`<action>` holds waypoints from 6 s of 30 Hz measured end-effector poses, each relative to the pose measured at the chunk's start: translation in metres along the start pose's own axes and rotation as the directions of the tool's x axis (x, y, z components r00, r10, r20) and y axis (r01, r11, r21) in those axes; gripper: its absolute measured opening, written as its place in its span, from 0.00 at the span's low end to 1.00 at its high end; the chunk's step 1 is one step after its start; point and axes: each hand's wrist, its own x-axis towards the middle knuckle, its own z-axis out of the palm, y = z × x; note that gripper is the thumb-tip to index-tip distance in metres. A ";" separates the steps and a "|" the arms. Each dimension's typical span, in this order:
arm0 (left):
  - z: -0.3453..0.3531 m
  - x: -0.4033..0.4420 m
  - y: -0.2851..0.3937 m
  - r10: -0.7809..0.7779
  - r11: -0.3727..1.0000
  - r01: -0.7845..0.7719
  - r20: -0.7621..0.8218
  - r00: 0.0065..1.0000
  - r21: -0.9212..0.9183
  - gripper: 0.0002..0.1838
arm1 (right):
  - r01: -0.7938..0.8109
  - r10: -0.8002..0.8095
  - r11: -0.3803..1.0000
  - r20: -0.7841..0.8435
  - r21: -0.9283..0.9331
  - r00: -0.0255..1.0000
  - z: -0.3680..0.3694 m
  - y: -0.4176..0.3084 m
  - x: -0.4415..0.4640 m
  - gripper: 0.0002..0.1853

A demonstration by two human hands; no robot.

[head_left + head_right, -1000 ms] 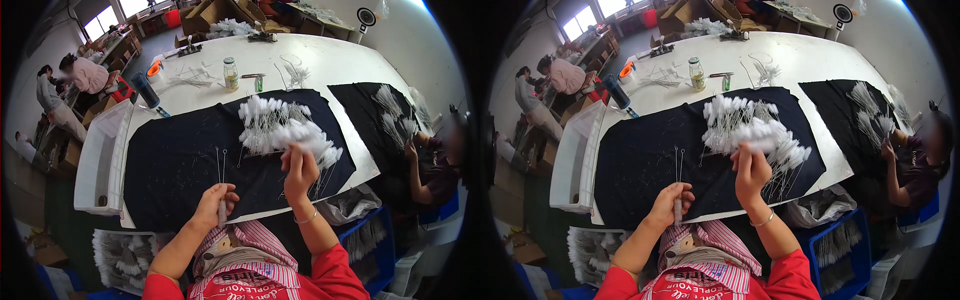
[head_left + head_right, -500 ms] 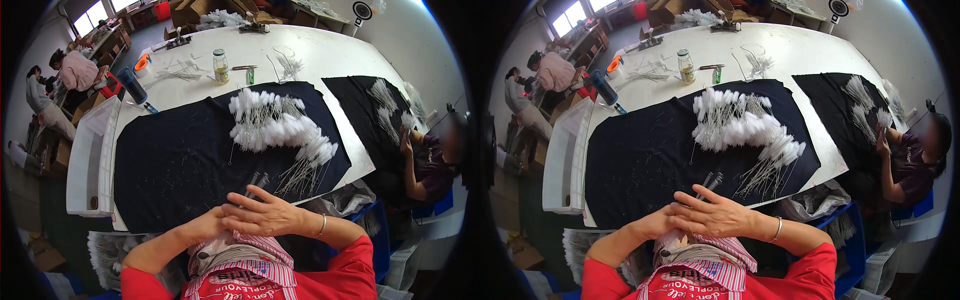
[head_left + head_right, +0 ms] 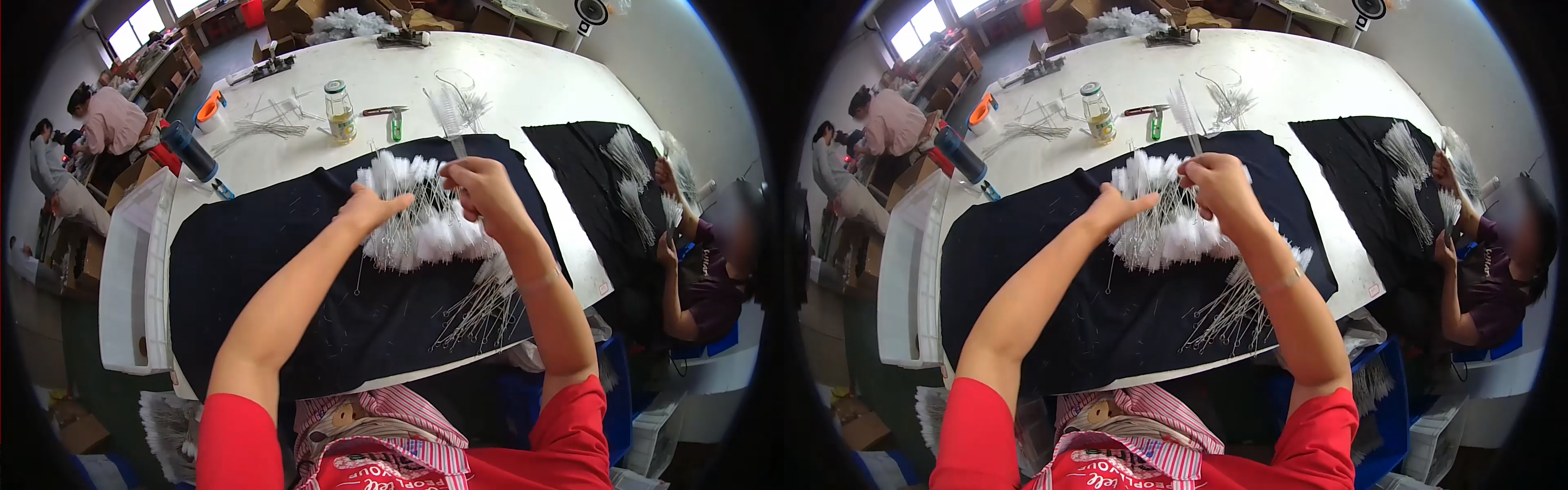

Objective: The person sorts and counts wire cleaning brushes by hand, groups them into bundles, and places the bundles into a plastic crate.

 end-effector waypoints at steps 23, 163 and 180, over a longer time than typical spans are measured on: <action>0.018 0.043 -0.012 -0.154 0.947 0.095 -0.173 0.973 -0.308 0.34 | -0.172 0.213 0.766 -0.008 -0.619 0.977 0.009 0.056 0.073 0.12; -0.068 -0.312 -0.159 0.875 0.304 -0.829 -0.482 0.048 0.469 0.09 | -0.801 0.352 0.595 0.875 0.064 0.332 0.251 0.027 -0.184 0.27; 0.010 -0.308 -0.195 0.228 0.272 0.033 0.098 0.969 -0.962 0.32 | -0.258 -0.011 0.814 0.457 0.521 0.889 0.219 0.106 -0.187 0.15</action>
